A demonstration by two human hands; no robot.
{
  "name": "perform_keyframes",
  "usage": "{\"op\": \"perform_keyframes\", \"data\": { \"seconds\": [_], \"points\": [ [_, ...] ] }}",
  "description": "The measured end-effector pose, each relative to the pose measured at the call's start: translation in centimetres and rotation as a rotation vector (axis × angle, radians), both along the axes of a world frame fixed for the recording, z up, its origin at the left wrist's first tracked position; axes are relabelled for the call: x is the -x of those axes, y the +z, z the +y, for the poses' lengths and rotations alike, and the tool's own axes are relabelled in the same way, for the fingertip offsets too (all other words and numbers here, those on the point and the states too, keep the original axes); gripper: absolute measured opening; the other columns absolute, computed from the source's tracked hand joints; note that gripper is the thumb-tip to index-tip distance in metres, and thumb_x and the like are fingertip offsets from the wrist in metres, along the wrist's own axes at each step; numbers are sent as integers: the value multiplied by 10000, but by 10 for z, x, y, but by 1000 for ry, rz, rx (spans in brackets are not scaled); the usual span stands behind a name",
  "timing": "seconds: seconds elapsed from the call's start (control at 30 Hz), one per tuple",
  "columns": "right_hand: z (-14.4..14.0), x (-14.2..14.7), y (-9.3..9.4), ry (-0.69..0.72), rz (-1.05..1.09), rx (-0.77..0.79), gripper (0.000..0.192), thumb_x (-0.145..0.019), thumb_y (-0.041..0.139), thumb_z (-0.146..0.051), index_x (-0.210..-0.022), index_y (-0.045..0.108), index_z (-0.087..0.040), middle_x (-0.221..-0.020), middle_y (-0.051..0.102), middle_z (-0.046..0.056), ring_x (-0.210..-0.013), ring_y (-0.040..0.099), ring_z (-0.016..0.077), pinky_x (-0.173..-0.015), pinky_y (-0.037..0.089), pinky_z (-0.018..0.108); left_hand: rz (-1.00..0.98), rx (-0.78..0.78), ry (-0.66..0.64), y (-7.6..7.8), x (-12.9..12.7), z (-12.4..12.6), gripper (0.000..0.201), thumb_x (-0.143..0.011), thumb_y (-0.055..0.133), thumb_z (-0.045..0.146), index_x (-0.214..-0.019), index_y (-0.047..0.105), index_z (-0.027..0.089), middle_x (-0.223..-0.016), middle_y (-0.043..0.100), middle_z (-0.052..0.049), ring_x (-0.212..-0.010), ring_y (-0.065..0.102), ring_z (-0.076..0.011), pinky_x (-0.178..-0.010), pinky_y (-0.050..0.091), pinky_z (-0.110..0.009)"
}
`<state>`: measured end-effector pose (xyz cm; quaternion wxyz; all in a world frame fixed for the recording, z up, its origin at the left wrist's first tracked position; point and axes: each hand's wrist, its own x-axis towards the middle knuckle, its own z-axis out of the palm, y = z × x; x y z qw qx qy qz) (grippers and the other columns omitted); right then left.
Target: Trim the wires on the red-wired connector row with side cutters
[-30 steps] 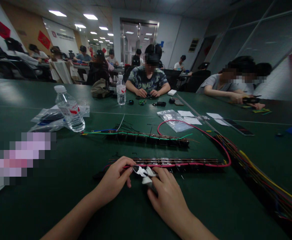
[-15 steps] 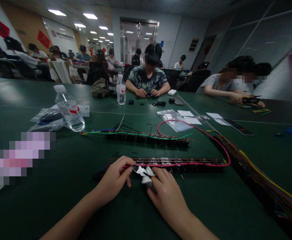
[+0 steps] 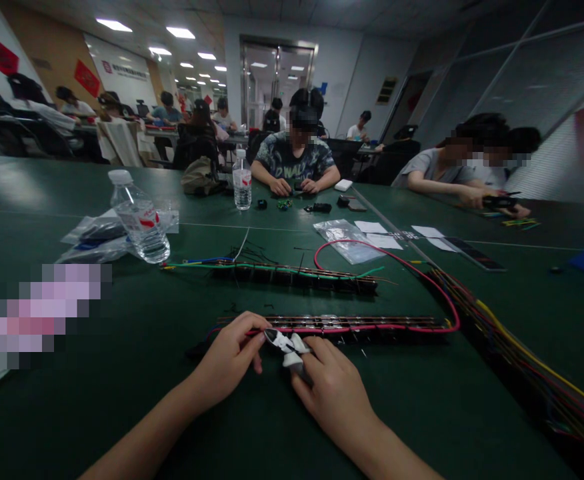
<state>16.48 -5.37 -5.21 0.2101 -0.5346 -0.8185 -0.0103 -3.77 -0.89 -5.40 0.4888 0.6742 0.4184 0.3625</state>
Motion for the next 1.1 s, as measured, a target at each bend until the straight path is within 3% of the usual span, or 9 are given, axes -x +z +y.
{"op": "perform_keyframes", "data": {
  "seconds": [0.4,1.1],
  "points": [
    [2,0,0,-5,-4,-86,74,-770,696,-230,-772,635,-187,-956,669,77,-818,625,211,-695,501,321,-9,-4,-5,0,0,1,158,-947,454,243,-1000,590,184,-1042,550,-30,-550,607,-76,-572,499,-253],
    [2,0,0,-7,-29,-88,62,-752,684,-177,-745,624,-189,-925,662,61,-804,618,198,-689,489,305,-9,-6,-11,-2,1,1,169,-947,449,248,-1026,587,192,-1038,548,-30,-570,613,-86,-586,506,-258]
  ]
}}
